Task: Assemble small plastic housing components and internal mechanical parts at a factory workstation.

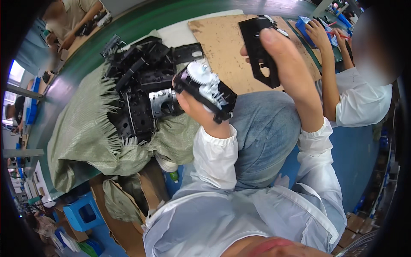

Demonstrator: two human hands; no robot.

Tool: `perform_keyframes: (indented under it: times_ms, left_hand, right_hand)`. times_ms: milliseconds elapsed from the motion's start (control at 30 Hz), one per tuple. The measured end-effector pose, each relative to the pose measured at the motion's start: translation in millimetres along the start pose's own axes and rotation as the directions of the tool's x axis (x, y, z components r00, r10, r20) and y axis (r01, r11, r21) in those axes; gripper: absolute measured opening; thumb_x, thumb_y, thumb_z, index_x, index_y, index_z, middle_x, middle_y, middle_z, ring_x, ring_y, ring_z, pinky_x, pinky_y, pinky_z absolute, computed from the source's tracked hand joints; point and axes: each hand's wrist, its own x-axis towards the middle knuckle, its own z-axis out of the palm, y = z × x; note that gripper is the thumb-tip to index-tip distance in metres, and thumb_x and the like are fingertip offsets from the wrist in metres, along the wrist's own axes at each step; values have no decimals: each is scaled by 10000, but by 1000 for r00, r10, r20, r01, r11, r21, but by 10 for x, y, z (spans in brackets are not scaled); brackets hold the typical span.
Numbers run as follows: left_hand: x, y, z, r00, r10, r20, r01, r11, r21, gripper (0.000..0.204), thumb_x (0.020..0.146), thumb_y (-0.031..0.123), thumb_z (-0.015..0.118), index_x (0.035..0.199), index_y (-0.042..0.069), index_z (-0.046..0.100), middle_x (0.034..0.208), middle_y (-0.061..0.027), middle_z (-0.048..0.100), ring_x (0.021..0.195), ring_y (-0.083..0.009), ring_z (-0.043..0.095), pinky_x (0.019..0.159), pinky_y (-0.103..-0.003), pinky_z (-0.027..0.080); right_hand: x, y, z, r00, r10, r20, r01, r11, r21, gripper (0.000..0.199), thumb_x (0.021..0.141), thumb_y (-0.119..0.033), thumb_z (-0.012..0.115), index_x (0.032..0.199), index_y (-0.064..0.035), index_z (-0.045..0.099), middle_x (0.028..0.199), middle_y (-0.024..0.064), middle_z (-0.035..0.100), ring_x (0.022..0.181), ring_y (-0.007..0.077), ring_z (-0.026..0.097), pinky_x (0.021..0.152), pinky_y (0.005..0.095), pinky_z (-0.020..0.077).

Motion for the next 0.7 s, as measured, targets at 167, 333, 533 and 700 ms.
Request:
perform_keyframes:
  times_ms: [167, 333, 533, 700]
  left_hand:
    - [-2, -18, 122, 992, -99, -74, 98, 995, -16, 265, 1039, 314, 465, 1077, 53, 494, 916, -53, 609, 796, -119, 626, 717, -270, 532]
    - [-16, -69, 132, 986, -159, -53, 164, 980, 114, 277, 1050, 326, 457, 1026, 55, 512, 868, -16, 591, 744, -56, 545, 646, -208, 451]
    - [23, -76, 123, 984, -144, -102, 155, 981, 117, 279, 1046, 315, 474, 1002, 41, 505, 876, -20, 596, 765, -61, 558, 682, -216, 462]
    - [26, -74, 120, 985, -152, -75, 160, 981, 111, 283, 1049, 307, 467, 1002, 30, 500, 875, -22, 595, 773, -64, 568, 695, -218, 472]
  right_hand:
    - [-39, 218, 139, 956, 273, 109, -263, 960, -98, 532, 1027, -506, 398, 1021, -22, 618, 847, 29, 620, 740, 71, 554, 635, 219, 439]
    - [-63, 239, 273, 968, 207, 145, -210, 978, 7, 490, 1047, -451, 401, 1069, -6, 607, 837, 29, 583, 743, 67, 490, 645, 221, 410]
    - [-38, 285, 284, 965, 164, 207, -155, 986, -56, 470, 1056, -419, 394, 1107, 6, 588, 874, 19, 582, 798, 77, 495, 715, 245, 434]
    - [-37, 306, 288, 967, 150, 205, -147, 989, -28, 473, 1058, -415, 390, 1099, 14, 586, 897, 27, 586, 820, 81, 503, 735, 245, 436]
